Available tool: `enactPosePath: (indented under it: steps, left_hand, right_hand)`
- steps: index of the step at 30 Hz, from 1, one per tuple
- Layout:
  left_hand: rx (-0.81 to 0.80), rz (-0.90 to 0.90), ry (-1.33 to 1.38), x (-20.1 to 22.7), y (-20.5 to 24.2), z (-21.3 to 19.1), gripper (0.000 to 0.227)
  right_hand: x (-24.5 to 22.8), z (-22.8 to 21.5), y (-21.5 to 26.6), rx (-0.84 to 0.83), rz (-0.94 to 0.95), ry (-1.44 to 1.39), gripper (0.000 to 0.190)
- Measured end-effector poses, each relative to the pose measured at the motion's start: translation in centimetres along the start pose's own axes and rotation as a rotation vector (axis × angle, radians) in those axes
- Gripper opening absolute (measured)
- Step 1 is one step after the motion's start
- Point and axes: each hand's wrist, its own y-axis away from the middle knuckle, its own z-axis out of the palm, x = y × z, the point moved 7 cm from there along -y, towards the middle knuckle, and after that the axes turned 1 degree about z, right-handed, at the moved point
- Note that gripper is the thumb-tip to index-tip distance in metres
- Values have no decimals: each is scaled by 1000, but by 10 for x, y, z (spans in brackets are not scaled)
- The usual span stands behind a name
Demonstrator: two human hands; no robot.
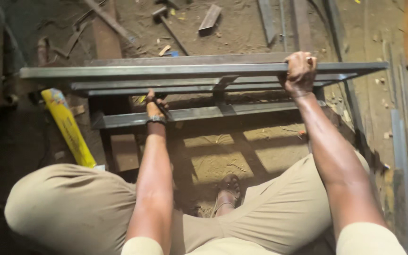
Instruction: The person welds a rectangular metal frame using a handheld welding torch. They hold a small dark shield in one hand and the torch in the other, applying welds to the frame's joints and edges while seated on the ground.
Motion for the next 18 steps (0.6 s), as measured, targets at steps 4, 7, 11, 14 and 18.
enactPosePath:
  steps: [4, 7, 11, 14, 18]
  left_hand:
    - [76, 40, -105, 9, 0, -3, 43]
    - [-17, -12, -127, 10, 2, 7, 47]
    - [-72, -119, -226, 10, 14, 19, 52]
    - [-41, -157, -243, 5, 23, 26, 50]
    - [-2, -177, -291, 4, 35, 32, 49]
  right_hand:
    - [2, 7, -3, -60, 40, 11, 30]
    - [6, 18, -8, -197, 177, -30, 42]
    - [-3, 11, -8, -154, 211, -127, 43]
    - [-6, 6, -10, -111, 172, -130, 46]
    - [-7, 3, -11, -117, 165, -112, 50]
